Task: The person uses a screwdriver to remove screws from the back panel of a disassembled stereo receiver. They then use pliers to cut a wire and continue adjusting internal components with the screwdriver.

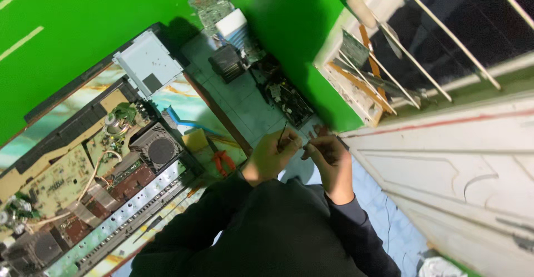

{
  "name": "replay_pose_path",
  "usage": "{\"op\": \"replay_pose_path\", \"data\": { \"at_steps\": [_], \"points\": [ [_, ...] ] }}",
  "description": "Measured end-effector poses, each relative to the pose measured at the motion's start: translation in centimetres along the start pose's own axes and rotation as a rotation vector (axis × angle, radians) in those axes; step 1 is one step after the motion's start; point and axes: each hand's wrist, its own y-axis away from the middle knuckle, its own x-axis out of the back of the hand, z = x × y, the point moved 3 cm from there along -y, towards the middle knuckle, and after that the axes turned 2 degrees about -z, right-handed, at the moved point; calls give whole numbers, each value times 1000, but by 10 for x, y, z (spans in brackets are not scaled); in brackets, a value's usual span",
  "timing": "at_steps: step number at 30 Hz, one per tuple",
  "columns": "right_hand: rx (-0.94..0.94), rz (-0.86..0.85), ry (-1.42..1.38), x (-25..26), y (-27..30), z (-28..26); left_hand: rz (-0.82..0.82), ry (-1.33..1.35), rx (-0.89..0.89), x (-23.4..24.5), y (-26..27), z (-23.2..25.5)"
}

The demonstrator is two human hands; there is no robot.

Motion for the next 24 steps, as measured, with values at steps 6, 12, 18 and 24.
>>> {"op": "replay_pose_path", "data": {
  "at_steps": [6, 12, 18, 24],
  "points": [
    [25, -158, 15, 8, -61, -10, 82, -218, -125, 11, -18, 21],
    [-70, -386, 81, 15, -118, -23, 291, -6, -59, -1, -26, 26],
    [54, -547, 199, 15, -167, -34, 466, -62, -71, -12, -44, 42],
    [171, -697, 258, -7, -214, -46, 598, -65, -74, 2, -64, 51]
  ]
}}
